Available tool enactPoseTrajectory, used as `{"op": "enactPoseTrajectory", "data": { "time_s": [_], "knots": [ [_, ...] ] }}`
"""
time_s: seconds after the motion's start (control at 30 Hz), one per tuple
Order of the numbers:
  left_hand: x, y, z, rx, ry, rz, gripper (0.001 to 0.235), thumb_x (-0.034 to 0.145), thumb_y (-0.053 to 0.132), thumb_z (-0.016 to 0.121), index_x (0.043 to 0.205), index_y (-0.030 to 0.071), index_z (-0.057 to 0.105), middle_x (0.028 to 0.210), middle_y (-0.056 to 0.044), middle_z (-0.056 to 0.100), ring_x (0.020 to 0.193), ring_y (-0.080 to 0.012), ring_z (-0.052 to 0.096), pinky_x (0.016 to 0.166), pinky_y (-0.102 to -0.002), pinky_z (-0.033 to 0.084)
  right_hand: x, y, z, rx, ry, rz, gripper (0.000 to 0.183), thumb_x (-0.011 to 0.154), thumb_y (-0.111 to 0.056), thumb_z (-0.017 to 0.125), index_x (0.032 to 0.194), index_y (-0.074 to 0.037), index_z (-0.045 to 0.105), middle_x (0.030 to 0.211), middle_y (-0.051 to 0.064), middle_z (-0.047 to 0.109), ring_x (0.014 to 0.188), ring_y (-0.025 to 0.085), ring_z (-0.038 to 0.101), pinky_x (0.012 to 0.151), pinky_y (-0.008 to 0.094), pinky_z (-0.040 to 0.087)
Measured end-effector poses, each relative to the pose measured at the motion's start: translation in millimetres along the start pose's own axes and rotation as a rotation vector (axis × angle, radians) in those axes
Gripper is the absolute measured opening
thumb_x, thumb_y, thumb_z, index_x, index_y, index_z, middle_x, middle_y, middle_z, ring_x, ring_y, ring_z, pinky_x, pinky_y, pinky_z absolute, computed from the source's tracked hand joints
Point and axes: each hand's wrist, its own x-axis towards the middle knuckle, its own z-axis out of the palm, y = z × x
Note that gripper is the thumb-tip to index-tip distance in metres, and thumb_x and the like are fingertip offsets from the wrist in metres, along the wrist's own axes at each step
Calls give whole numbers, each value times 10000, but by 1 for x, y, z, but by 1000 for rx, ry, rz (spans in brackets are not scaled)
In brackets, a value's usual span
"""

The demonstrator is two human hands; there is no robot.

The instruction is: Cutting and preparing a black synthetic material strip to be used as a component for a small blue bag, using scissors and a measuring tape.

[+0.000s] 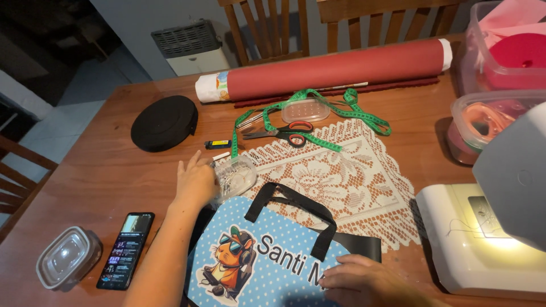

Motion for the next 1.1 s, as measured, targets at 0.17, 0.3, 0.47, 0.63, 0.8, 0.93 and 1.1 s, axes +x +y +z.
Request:
{"op": "enactPoseTrajectory", "data": {
  "time_s": [0.17, 0.3, 0.47, 0.63, 0.8, 0.93, 1.1],
  "knots": [
    [3, -1, 3, -33, 24, 8, 156, 794, 66, 701, 801, 141, 838, 1581, -11, 454, 1599, -237, 181, 1272, -620, 121, 0, -2, -1, 23, -19, 28, 242, 955, -255, 756, 1193, -214, 749, 1120, -53, 794, 1048, 77, 727, 1119, 384, 381],
    [27, -18, 28, 17, 124, -33, 197, 814, 174, 722, 973, 97, 809, 1499, -68, 522, 1572, -234, 263, 1269, -574, 176, 0, 0, 7, -49, 143, -81, 209, 904, -248, 809, 1106, -202, 782, 1066, -39, 823, 966, 77, 776, 1037, 370, 485],
    [28, -35, 44, 7, 254, -18, 253, 839, 254, 698, 1015, 113, 812, 1440, -68, 587, 1516, -257, 362, 1234, -576, 235, 6, -11, -19, -135, 13, -256, 237, 905, -126, 702, 1141, -125, 730, 1266, 73, 717, 1143, 231, 686, 1052, 513, 435],
    [-45, -17, 13, -253, 513, 163, 233, 861, 162, 686, 1084, 150, 752, 1324, -49, 656, 1223, -319, 592, 1028, -512, 453, 12, -29, -25, -463, 411, -14, 337, 816, -371, 849, 1051, -156, 738, 1066, -18, 771, 953, 198, 717, 870, 354, 497],
    [-124, 6, -19, -345, 95, -108, 295, 877, 343, 725, 1132, 196, 714, 1172, -29, 745, 1103, -289, 693, 863, -495, 545, 5, -15, -15, -533, 337, 152, 470, 799, -508, 818, 1131, -199, 696, 1030, -23, 740, 949, 217, 652, 784, 372, 426],
    [-137, -5, 19, -387, -31, -168, 523, 805, 370, 817, 1294, 280, 653, 1238, 29, 682, 1140, -227, 662, 879, -439, 519, 3, -21, -13, -499, 303, 291, 597, 824, -527, 777, 1312, -213, 635, 1037, 11, 698, 971, 246, 616, 850, 384, 426],
    [-149, -8, 44, -551, 187, -137, 404, 804, 227, 814, 1186, 219, 684, 1100, 17, 667, 1019, -196, 657, 823, -393, 512, 2, -13, -4, -432, 341, 342, 617, 795, -449, 822, 1331, -220, 619, 990, -20, 728, 925, 216, 665, 824, 379, 466]
  ]
}}
